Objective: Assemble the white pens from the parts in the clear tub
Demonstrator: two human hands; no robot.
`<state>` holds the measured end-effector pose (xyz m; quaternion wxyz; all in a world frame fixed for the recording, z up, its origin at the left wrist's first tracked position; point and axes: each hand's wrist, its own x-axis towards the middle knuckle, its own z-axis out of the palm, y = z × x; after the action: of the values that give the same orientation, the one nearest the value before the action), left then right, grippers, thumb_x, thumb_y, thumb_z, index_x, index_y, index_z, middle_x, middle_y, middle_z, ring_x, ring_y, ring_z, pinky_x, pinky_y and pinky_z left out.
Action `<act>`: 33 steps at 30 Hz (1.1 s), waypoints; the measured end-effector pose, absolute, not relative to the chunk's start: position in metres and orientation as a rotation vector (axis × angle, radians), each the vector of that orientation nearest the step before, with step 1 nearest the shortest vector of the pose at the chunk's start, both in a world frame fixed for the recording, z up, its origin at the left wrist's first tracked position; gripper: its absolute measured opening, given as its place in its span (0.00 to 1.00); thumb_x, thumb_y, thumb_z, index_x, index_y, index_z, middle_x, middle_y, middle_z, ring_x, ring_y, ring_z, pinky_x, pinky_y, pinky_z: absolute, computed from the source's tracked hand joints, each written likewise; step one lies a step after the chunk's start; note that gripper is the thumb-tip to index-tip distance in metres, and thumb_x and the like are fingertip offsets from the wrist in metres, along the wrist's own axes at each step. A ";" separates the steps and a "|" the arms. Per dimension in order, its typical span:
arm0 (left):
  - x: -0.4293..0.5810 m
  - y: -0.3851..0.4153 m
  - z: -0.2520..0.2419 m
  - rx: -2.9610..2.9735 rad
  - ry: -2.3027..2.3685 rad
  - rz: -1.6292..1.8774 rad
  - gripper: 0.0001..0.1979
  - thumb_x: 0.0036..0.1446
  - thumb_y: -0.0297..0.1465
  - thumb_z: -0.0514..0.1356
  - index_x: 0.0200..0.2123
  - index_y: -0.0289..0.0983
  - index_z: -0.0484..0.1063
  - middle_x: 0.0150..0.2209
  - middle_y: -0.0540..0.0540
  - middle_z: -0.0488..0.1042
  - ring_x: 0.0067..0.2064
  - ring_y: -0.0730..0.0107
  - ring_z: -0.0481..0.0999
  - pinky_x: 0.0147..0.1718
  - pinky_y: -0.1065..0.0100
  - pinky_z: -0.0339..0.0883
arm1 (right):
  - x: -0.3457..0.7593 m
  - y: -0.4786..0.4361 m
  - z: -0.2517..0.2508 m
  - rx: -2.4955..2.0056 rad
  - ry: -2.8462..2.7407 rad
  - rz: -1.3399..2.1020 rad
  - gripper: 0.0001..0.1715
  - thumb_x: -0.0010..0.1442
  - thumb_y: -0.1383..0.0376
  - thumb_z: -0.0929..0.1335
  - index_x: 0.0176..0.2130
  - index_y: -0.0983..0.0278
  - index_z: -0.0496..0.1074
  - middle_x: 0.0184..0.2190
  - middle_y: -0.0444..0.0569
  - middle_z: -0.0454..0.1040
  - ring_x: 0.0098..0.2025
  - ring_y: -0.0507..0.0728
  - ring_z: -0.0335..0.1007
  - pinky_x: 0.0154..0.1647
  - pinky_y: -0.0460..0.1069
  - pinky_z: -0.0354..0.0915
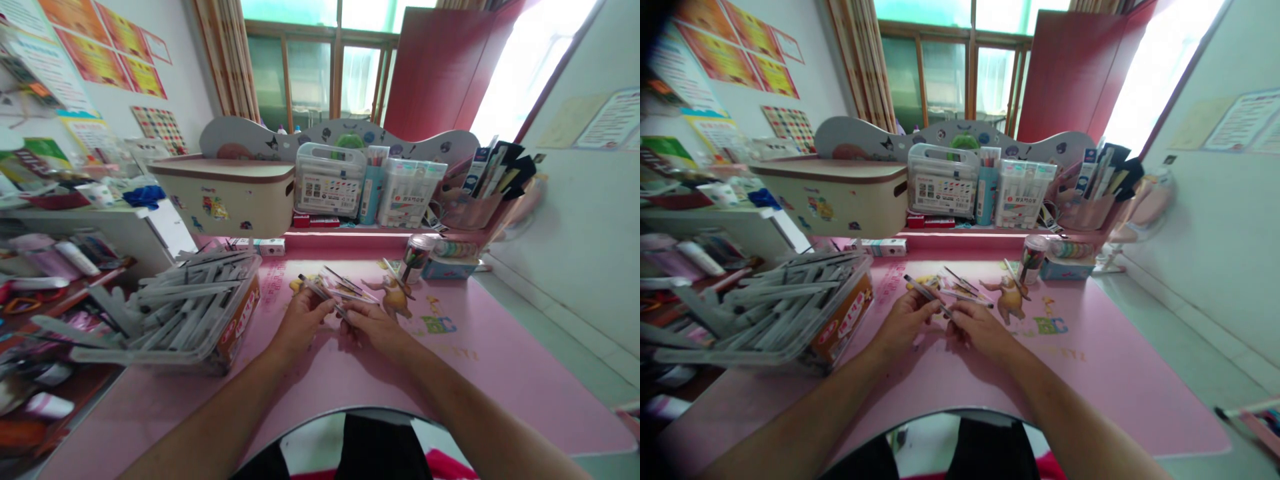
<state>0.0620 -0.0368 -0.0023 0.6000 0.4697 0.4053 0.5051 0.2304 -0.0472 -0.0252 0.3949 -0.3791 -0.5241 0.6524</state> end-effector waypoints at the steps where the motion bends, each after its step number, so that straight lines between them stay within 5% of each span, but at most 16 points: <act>1: 0.064 -0.039 -0.002 1.093 0.946 1.165 0.13 0.46 0.34 0.69 0.34 0.36 0.73 0.31 0.48 0.74 0.31 0.71 0.72 0.28 0.71 0.67 | 0.230 -0.048 -0.024 -0.984 -1.397 1.620 0.15 0.59 0.55 0.69 0.40 0.64 0.73 0.24 0.44 0.72 0.22 0.50 0.65 0.23 0.45 0.57; 8: 0.069 -0.044 -0.007 1.262 0.941 1.133 0.10 0.48 0.35 0.66 0.33 0.35 0.75 0.28 0.48 0.74 0.30 0.71 0.71 0.30 0.70 0.66 | 0.227 -0.053 -0.011 -0.949 -1.659 1.237 0.14 0.63 0.59 0.66 0.45 0.60 0.76 0.38 0.47 0.74 0.46 0.57 0.68 0.47 0.51 0.64; 15: 0.070 -0.044 -0.004 1.227 0.875 1.146 0.16 0.51 0.44 0.64 0.29 0.35 0.72 0.22 0.51 0.68 0.24 0.75 0.64 0.24 0.72 0.60 | 0.225 -0.055 -0.019 -0.940 -1.569 1.407 0.17 0.63 0.54 0.65 0.41 0.63 0.75 0.23 0.41 0.62 0.24 0.50 0.54 0.23 0.45 0.52; 20: 0.072 -0.044 -0.009 1.191 0.861 1.134 0.16 0.51 0.43 0.64 0.30 0.35 0.71 0.23 0.52 0.68 0.24 0.75 0.64 0.25 0.72 0.59 | 0.227 -0.053 -0.023 -0.945 -1.553 1.428 0.17 0.63 0.54 0.65 0.40 0.64 0.76 0.20 0.39 0.56 0.21 0.49 0.47 0.20 0.45 0.46; 33: 0.076 -0.049 -0.004 1.154 0.877 1.187 0.15 0.51 0.42 0.63 0.29 0.35 0.69 0.21 0.54 0.64 0.23 0.77 0.60 0.23 0.72 0.54 | 0.225 -0.053 -0.016 -0.954 -1.570 1.380 0.17 0.62 0.55 0.66 0.39 0.66 0.77 0.17 0.38 0.55 0.19 0.48 0.46 0.19 0.45 0.47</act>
<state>0.0762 -0.0490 -0.0044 0.5925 0.4962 0.3769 0.5106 0.2249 -0.0534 -0.0160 0.4095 -0.3789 -0.6233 0.5479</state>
